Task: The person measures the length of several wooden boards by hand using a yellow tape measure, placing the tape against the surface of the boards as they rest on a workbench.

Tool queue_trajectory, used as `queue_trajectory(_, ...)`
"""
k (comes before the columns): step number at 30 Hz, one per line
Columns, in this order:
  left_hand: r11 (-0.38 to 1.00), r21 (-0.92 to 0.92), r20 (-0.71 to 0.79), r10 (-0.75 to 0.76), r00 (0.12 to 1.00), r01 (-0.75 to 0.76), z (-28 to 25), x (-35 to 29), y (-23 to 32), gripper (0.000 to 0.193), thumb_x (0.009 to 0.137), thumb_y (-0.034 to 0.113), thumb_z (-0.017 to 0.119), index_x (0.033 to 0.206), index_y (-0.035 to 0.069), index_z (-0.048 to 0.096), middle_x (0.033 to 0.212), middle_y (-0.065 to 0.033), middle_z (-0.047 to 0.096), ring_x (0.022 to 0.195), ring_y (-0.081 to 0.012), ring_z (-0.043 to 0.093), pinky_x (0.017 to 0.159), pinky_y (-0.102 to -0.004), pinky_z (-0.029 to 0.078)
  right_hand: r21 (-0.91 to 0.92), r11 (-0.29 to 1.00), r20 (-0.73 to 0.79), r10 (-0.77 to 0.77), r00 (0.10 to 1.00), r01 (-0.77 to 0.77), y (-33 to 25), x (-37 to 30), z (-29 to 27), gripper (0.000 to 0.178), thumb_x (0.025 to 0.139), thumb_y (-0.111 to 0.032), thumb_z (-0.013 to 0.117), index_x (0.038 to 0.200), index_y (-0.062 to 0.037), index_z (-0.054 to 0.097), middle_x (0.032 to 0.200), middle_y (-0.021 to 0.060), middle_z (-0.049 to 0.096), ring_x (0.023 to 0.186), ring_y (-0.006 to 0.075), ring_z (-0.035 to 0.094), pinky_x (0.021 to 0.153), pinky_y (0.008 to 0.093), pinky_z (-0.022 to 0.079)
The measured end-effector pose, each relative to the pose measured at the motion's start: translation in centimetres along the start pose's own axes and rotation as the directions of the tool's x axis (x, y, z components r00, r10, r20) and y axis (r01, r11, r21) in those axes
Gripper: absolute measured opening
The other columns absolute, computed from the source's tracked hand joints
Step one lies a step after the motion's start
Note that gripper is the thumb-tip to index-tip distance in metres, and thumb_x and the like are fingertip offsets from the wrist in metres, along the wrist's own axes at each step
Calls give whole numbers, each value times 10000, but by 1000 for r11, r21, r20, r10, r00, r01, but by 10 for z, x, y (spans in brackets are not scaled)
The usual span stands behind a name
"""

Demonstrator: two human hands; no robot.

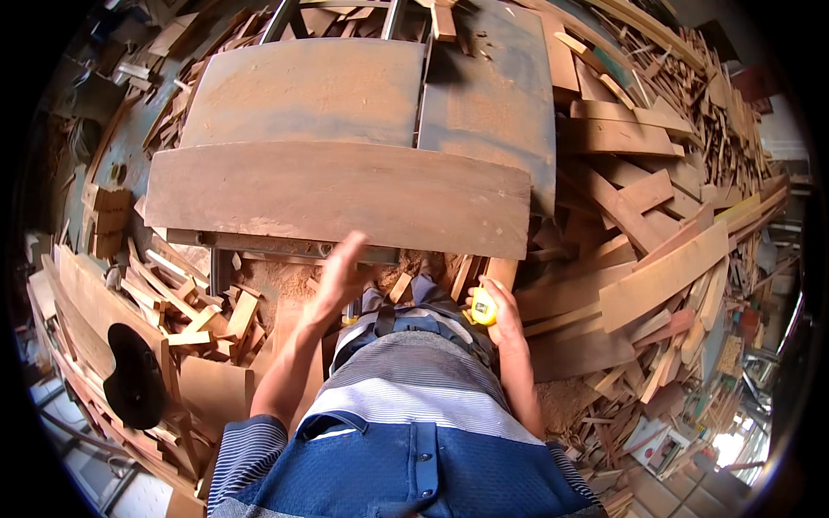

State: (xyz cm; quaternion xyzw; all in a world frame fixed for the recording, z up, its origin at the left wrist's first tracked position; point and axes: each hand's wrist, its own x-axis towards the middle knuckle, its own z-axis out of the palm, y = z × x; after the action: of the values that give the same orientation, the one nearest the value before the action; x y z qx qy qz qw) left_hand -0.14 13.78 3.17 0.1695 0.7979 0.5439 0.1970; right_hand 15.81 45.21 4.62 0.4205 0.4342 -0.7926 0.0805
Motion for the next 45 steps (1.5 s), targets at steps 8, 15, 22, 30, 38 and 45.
queue_trajectory(8, 863, -294, 608, -164, 777, 412, 60, 15, 53, 423, 1055, 332, 596, 1284, -22, 633, 1018, -45, 695, 879, -108, 627, 801, -285, 540, -727, 463, 364, -368, 856, 508, -23, -26, 86, 703, 974, -376, 659, 1519, -25, 388, 1282, 268, 601, 1193, 351, 608, 1000, 429, 503)
queue_trajectory(15, 498, -579, 629, -231, 742, 646, 71, 10, 35, 285, 1010, 235, 682, 1145, -15, 687, 947, -7, 676, 819, -68, 615, 754, -227, 520, -700, 419, 501, -288, 816, 578, -30, -25, 90, 778, 958, -393, 685, 1540, -10, 339, 1337, 318, 546, 1238, 421, 578, 1032, 476, 486)
queue_trajectory(22, 651, -632, 279, -316, 907, 421, 43, 7, 32, 153, 906, 140, 795, 910, 47, 673, 826, 16, 650, 781, -80, 623, 707, -255, 502, -720, 495, 522, -75, 850, 486, -40, -23, 87, 589, 933, -342, 695, 1416, -39, 544, 1261, 230, 678, 1158, 311, 673, 974, 403, 513)
queue_trajectory(30, 633, -767, -522, -527, 671, -100, -144, -3, -20, 154, 894, 97, 784, 853, 83, 636, 783, -19, 658, 686, -119, 630, 636, -270, 536, -857, 444, 344, 112, 932, 262, -56, -33, -91, 552, 721, -159, 786, 1235, 6, 673, 1052, 87, 700, 962, 178, 632, 900, 325, 507)
queue_trajectory(38, 542, -650, -730, -640, 241, -533, -256, -41, -118, 112, 939, 60, 726, 977, 70, 621, 828, -59, 683, 711, -172, 678, 653, -323, 589, -893, 421, 232, 122, 965, 161, -66, -43, -77, 443, 691, -156, 738, 1106, -1, 729, 944, 54, 692, 865, 159, 628, 808, 289, 509)
queue_trajectory(45, 502, -814, -576, -624, 529, -293, -165, -7, -72, 236, 1031, 346, 623, 988, 122, 564, 823, 9, 615, 742, -108, 633, 667, -273, 557, -838, 274, 465, -95, 880, 472, -54, 29, 34, 453, 795, -242, 708, 1159, 26, 673, 1029, 168, 698, 962, 268, 673, 876, 377, 523)
